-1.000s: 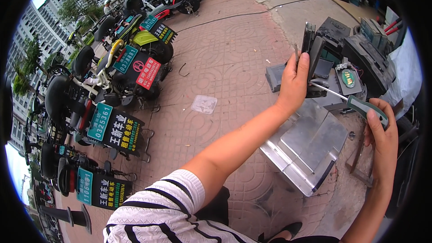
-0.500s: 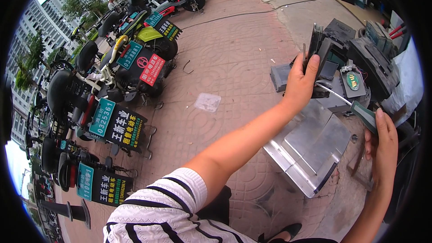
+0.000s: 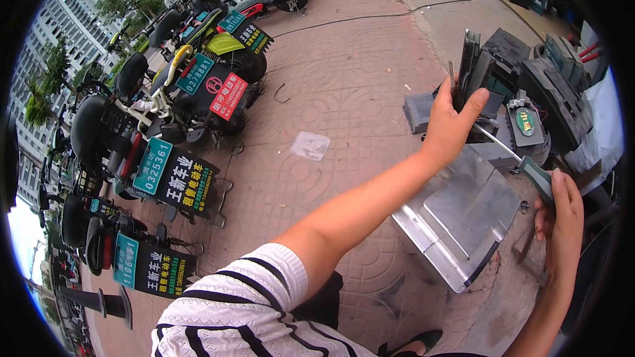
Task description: The person uses a screwdriver to remove several screws from a silver motorcycle body part, then separates smaller internal components and continues unscrewing another piece.
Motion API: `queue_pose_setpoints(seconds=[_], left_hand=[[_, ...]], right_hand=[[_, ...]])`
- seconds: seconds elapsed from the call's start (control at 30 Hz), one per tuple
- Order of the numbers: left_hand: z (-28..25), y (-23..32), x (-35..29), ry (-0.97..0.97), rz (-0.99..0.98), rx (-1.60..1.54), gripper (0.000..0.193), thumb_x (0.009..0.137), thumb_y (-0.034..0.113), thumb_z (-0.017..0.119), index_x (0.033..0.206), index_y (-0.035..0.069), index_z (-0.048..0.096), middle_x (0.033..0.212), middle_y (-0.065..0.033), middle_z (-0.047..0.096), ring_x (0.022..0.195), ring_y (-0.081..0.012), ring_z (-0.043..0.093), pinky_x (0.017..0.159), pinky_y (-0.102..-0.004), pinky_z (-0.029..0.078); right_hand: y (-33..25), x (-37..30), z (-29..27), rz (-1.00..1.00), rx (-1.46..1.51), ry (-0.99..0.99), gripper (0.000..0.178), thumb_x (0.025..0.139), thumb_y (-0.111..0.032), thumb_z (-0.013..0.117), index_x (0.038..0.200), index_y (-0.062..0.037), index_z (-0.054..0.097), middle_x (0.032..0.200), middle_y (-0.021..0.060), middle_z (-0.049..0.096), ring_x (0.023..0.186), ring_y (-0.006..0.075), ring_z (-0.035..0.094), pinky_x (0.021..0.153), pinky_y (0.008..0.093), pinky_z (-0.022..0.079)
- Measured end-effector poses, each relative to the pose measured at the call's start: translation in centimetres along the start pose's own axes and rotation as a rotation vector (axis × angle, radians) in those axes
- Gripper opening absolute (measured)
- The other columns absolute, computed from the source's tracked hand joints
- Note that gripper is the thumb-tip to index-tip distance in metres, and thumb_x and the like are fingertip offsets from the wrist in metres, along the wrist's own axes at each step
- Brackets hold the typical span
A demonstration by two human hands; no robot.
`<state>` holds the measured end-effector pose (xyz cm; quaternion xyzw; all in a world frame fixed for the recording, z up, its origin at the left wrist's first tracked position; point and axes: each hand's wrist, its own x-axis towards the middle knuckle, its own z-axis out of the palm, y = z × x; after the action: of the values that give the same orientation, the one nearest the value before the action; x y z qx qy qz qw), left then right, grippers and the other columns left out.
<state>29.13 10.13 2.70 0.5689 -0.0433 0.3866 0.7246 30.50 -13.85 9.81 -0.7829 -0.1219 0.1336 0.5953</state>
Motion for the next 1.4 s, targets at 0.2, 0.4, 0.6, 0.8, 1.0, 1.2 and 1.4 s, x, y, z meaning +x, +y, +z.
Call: queue_pose_setpoints(seconds=[0.2,0.4,0.6,0.8,1.0,1.2,1.4], left_hand=[[-0.4,-0.9,0.4,0.088,-0.031,0.079,0.038,0.096,0.032,0.061,0.114,-0.001,0.053,0.093,-0.0059,0.062,0.085,-0.0133,0.054,0.079,-0.0280,0.046],[-0.7,-0.7,0.3,0.055,-0.038,0.045,0.038,0.097,0.032,0.060,0.115,-0.001,0.054,0.099,-0.0077,0.061,0.091,-0.0143,0.053,0.084,-0.0287,0.044],[0.1,-1.4,0.7,0.087,-0.029,-0.021,0.030,0.100,0.036,0.056,0.099,0.006,0.054,0.077,0.0016,0.054,0.068,-0.0065,0.048,0.061,-0.0217,0.039],[-0.9,-1.5,0.8,0.048,-0.108,-0.017,0.061,0.097,0.060,0.044,0.117,0.003,0.054,0.075,-0.0027,0.055,0.066,-0.0111,0.051,0.063,-0.0249,0.042],[-0.8,-1.9,0.7,0.020,-0.186,-0.133,0.064,0.095,0.063,0.046,0.118,0.003,0.052,0.075,-0.0028,0.053,0.064,-0.0117,0.050,0.058,-0.0254,0.045],[-1.2,-1.8,0.5,0.016,-0.189,-0.132,0.064,0.095,0.062,0.046,0.118,0.003,0.050,0.075,-0.0027,0.052,0.065,-0.0124,0.050,0.058,-0.0250,0.044],[-0.6,-1.1,0.4,0.021,-0.135,-0.086,0.064,0.095,0.062,0.047,0.117,0.002,0.051,0.075,-0.0039,0.053,0.065,-0.0127,0.051,0.060,-0.0247,0.043]], right_hand=[[0.7,-0.5,0.6,-0.118,-0.050,-0.087,0.023,0.095,-0.026,0.062,0.104,-0.0046,0.058,0.077,-0.0012,0.055,0.053,0.0020,0.043,0.044,0.0171,0.033],[0.6,-1.2,1.0,-0.333,-0.160,0.083,0.038,0.080,-0.016,0.075,0.113,-0.0048,0.060,0.098,-0.0035,0.057,0.075,0.0016,0.046,0.061,0.0171,0.038],[0.2,-0.9,0.4,0.008,0.008,0.010,0.040,0.098,-0.046,0.053,0.102,-0.0067,0.062,0.069,0.0009,0.056,0.045,0.0041,0.044,0.037,0.0189,0.031],[-0.4,-1.3,2.0,-0.493,-0.097,0.013,0.027,0.087,-0.021,0.071,0.107,-0.0042,0.061,0.088,-0.0018,0.057,0.081,0.0049,0.052,0.074,0.0194,0.042],[-1.1,-2.5,1.9,-0.310,-0.068,0.028,0.033,0.091,-0.032,0.068,0.106,-0.0035,0.062,0.089,0.0009,0.060,0.071,0.0040,0.051,0.061,0.0203,0.041],[-2.4,-4.1,2.6,-0.162,-0.125,-0.040,0.035,0.093,-0.038,0.063,0.100,-0.0038,0.062,0.071,0.0023,0.058,0.057,0.0049,0.049,0.050,0.0214,0.037],[-1.6,-4.4,2.9,-0.593,-0.332,0.084,0.027,0.091,-0.022,0.067,0.104,0.0007,0.058,0.084,0.0063,0.060,0.072,0.0118,0.055,0.065,0.0260,0.045]])
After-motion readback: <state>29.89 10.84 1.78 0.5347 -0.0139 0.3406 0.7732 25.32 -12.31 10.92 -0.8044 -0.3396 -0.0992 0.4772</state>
